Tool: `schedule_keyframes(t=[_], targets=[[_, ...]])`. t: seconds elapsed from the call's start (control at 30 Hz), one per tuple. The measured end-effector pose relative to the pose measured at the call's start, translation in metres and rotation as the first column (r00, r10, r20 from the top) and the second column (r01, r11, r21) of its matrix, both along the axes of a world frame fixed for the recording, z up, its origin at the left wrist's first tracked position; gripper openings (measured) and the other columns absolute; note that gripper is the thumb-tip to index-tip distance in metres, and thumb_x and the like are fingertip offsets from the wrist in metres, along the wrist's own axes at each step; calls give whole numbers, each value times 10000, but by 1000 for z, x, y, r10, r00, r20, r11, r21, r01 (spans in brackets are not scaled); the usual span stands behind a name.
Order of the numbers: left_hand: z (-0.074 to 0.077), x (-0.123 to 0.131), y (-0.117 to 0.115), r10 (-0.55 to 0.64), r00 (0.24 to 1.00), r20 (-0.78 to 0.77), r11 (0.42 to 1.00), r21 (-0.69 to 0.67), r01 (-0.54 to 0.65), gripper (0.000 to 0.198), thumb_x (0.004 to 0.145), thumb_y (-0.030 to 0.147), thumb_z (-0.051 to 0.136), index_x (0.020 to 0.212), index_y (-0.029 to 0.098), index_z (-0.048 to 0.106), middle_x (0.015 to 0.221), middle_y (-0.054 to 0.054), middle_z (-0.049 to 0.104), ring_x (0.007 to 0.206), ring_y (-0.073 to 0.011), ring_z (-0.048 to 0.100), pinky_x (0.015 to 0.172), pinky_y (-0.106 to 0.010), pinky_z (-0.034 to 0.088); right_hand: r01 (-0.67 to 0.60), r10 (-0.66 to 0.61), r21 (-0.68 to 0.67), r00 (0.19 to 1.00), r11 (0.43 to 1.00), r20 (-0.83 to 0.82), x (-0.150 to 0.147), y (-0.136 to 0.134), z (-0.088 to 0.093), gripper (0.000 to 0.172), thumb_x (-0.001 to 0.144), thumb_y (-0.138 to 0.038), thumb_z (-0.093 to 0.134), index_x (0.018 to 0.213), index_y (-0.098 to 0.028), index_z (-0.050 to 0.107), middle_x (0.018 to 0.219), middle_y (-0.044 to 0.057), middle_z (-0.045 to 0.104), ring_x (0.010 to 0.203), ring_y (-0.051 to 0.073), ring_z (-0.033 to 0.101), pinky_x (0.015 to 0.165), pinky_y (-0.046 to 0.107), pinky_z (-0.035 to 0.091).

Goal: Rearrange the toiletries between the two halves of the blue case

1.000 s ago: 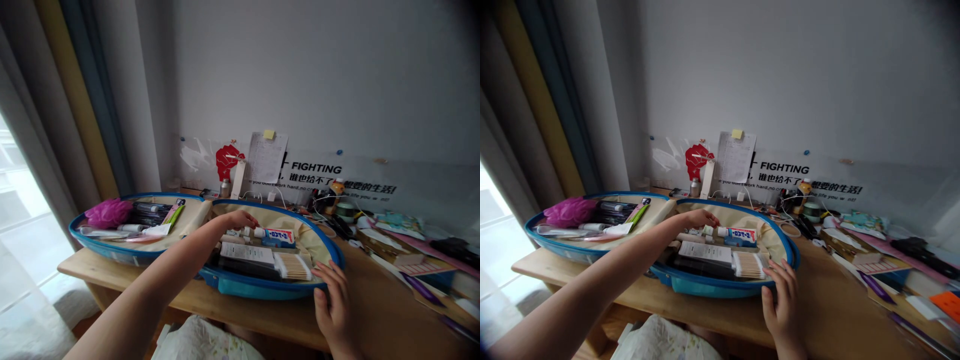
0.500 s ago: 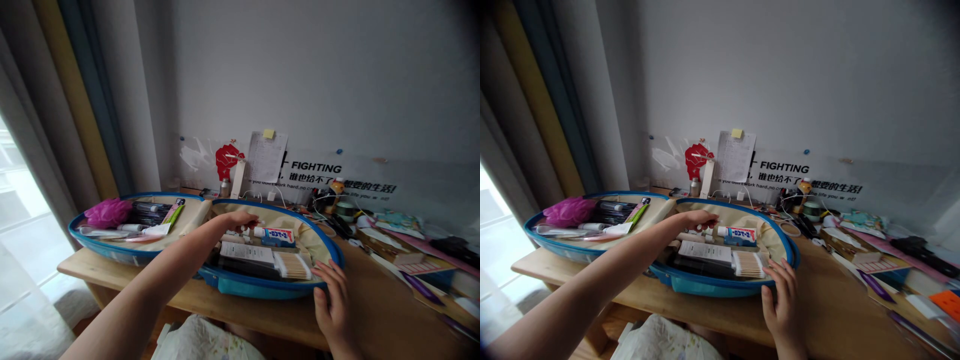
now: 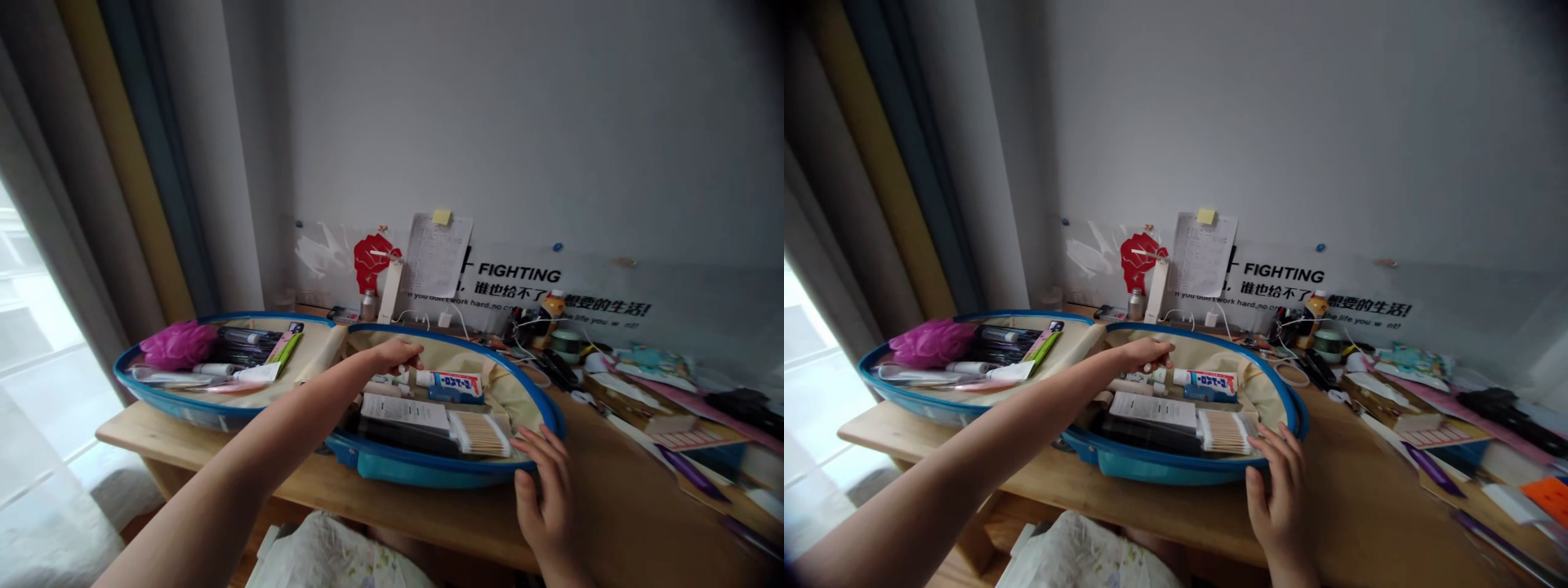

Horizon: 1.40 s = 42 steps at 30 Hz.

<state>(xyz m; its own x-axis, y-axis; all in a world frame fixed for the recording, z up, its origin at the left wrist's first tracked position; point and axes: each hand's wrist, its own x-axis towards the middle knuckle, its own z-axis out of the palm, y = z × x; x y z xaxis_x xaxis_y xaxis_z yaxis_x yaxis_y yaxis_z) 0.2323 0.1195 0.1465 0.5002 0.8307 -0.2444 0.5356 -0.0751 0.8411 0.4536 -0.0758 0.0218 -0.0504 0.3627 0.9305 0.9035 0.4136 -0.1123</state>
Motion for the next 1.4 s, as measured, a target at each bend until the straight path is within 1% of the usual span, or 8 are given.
schedule_keyframes(t=[0.17,0.3,0.47,0.6,0.77,1.03,1.23,1.4], targets=[[-4,-1,-2,-37,999,-26,998,59,38,319,1016,394,454,921,132,608,616,64,468,427,-34,355,403,-170,291,-9,9,18,1000,1000,4,-1,0,1,306,1003,-383,393,1143,-204,598,1152,134,643,1279,322,511,1002,534,444],[-9,-2,1,-69,991,-111,984,155,86,304,1024,366,448,954,128,623,674,47,532,455,-43,404,431,-181,345,-4,4,7,1000,1000,-3,-1,0,1,310,1000,-392,397,1147,-209,599,1160,133,642,1282,325,512,1008,548,448],[-13,-2,4,-100,956,-277,928,321,190,253,968,369,590,1067,140,630,964,-33,662,775,-128,631,698,-299,558,7,-7,-6,1000,1000,-1,0,-1,1,303,995,-391,408,1146,-213,602,1145,131,649,1271,326,524,1001,550,459],[-18,3,0,-159,885,-438,848,398,350,222,939,339,636,1064,157,659,1113,-63,673,1015,-194,644,913,-417,547,3,-3,5,1000,1000,3,0,-1,0,306,998,-384,401,1144,-204,601,1160,134,643,1287,326,512,1015,547,452],[-22,13,-6,-222,777,-590,779,371,505,249,950,356,620,1103,164,659,1142,-69,677,1035,-199,649,942,-434,538,5,-5,-7,1000,1000,2,0,-2,1,304,997,-383,405,1148,-208,602,1161,133,644,1281,324,517,1013,549,457],[-22,16,-13,-213,648,-731,735,317,599,291,952,376,612,1162,176,638,1221,-84,640,1086,-219,629,943,-443,541,0,0,-13,1000,1000,-12,-1,-2,2,309,1001,-399,399,1132,-212,608,1163,127,644,1289,319,510,1016,551,449],[-23,17,-14,-241,631,-738,728,292,620,310,963,393,591,1175,170,630,1212,-87,642,1066,-214,634,932,-443,546,4,-4,-12,1000,1000,-9,-1,-2,1,309,1000,-395,395,1133,-213,606,1156,132,644,1289,319,512,1009,541,455],[-28,19,-12,-234,667,-707,766,288,575,303,954,375,608,1181,175,629,1233,-87,634,1086,-220,627,941,-446,543,12,-12,-17,1000,1000,-18,0,-1,-1,331,996,-414,394,1143,-213,611,1149,134,648,1279,322,521,1010,551,454]])
